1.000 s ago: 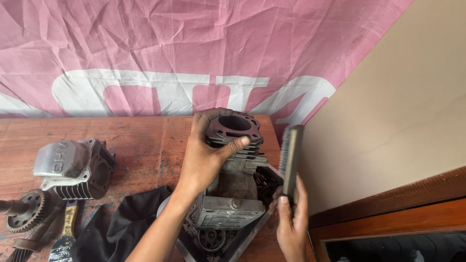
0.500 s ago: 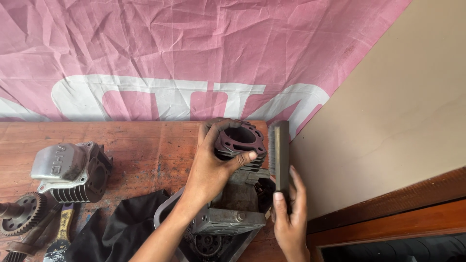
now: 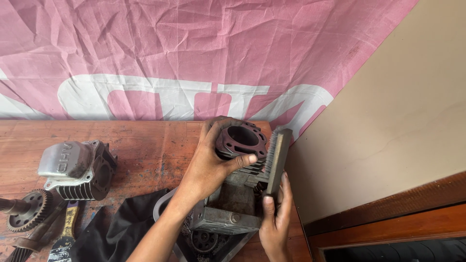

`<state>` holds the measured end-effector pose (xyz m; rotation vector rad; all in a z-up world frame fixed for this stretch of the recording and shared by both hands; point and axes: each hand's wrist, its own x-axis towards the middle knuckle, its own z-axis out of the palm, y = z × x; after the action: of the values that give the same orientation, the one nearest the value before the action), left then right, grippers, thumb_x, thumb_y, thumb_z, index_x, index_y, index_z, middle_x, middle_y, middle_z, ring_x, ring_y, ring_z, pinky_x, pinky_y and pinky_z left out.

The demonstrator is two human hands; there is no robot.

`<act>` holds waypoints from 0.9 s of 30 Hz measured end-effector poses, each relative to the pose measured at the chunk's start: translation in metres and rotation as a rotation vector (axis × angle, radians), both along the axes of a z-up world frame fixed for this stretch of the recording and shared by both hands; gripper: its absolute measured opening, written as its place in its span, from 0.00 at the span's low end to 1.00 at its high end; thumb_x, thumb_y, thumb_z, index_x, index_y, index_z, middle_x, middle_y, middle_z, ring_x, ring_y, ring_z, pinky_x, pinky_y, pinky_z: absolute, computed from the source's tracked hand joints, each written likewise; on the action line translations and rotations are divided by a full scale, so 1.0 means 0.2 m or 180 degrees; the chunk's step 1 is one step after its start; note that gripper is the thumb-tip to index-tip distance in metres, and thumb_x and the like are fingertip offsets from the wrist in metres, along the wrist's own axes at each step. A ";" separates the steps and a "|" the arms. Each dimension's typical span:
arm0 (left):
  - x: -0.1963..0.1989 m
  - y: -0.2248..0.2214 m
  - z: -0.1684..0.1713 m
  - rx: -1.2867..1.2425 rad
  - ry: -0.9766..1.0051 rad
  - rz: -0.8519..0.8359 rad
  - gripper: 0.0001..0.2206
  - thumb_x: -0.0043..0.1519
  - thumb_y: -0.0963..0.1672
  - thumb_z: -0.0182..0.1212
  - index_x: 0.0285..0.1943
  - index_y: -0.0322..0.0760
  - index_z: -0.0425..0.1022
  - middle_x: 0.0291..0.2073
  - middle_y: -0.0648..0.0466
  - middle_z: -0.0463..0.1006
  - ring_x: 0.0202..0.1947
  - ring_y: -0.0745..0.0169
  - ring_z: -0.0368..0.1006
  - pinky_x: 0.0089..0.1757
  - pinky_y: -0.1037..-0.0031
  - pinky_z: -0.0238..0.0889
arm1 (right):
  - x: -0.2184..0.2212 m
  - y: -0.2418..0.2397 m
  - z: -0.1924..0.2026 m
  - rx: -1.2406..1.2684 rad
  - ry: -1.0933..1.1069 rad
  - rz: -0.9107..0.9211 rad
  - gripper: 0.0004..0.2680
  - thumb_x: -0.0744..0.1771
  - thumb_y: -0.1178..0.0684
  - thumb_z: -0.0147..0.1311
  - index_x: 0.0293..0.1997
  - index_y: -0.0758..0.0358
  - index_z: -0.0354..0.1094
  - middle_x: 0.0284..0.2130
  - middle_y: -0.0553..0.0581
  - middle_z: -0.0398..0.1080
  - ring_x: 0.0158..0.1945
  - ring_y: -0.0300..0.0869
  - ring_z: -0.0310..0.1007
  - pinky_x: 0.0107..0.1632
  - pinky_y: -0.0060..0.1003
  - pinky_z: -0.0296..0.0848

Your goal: Cleaning a disassembled engine block and components using a wire brush.

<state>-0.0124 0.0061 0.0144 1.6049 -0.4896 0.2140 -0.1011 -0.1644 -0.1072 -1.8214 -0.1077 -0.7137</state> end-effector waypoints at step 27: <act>0.00 0.11 0.07 0.1014 -0.0182 0.0013 0.29 0.69 0.55 0.29 0.73 0.35 0.56 0.75 0.41 0.52 0.78 0.39 0.32 0.67 0.44 0.32 | 0.01 0.00 -0.04 -0.0438 -0.0117 -0.0161 0.23 0.68 0.60 0.48 0.72 0.75 0.47 0.69 0.75 0.56 0.68 0.57 0.64 0.67 0.48 0.66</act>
<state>-0.0116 0.0272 0.0274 1.9142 -0.5866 0.1921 -0.0999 -0.1646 -0.1153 -1.9484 -0.1382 -0.7923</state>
